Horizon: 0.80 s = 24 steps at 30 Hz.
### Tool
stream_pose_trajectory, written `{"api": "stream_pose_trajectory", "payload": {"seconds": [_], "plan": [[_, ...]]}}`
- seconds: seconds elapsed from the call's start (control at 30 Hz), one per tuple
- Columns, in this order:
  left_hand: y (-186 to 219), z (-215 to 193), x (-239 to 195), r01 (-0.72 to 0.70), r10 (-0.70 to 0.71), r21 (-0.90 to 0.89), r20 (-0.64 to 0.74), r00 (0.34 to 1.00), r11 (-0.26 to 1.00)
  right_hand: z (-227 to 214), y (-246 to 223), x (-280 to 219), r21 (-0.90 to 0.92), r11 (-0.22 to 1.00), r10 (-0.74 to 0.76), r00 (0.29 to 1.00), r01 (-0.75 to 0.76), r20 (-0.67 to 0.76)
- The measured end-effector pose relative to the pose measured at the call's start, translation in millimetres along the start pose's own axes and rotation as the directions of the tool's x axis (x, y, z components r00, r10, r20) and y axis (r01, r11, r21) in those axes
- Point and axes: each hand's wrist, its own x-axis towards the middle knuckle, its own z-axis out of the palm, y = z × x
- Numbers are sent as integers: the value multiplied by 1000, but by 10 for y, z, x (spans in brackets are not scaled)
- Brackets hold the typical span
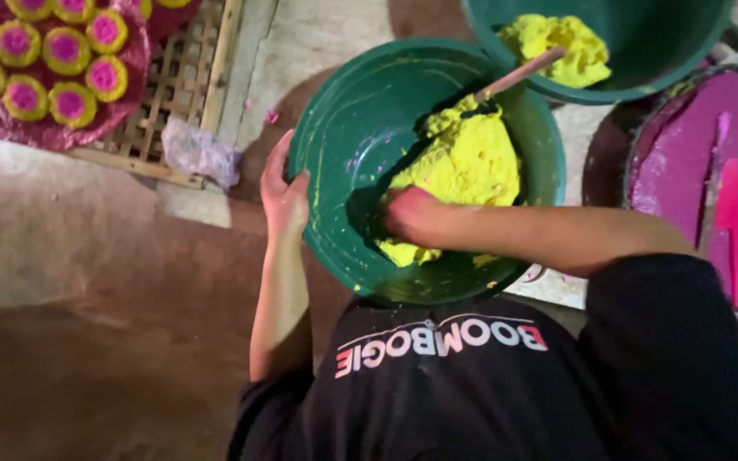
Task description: The person mixes a yellow dough-like substance in a green bowl using their hands. They add a purple powder from a small plastic bag and continue to knead the mixture until it turns green. The person then places the green dough into a piping bag.
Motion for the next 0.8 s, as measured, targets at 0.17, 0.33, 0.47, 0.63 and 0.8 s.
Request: {"api": "stream_pose_trajectory", "payload": {"seconds": [0.17, 0.33, 0.47, 0.63, 0.8], "plan": [[106, 33, 32, -5, 5, -41, -4, 1000, 999, -1166, -81, -270, -37, 984, 179, 932, -177, 316], [147, 38, 15, 0, 2, 103, -22, 1000, 995, -2782, 173, -1073, 293, 692, 512, 734, -660, 445], [108, -8, 29, -40, 39, 99, 9, 999, 994, -3049, 973, -1679, 318, 648, 722, 691, -692, 33], [39, 24, 59, -26, 27, -71, 8, 1000, 997, -2418, 2095, -1702, 76, 581, 798, 549, -811, -248], [363, 82, -8, -43, 47, 225, -13, 999, 973, -1872, 2718, -1747, 227, 498, 863, 454, -837, -222]]}}
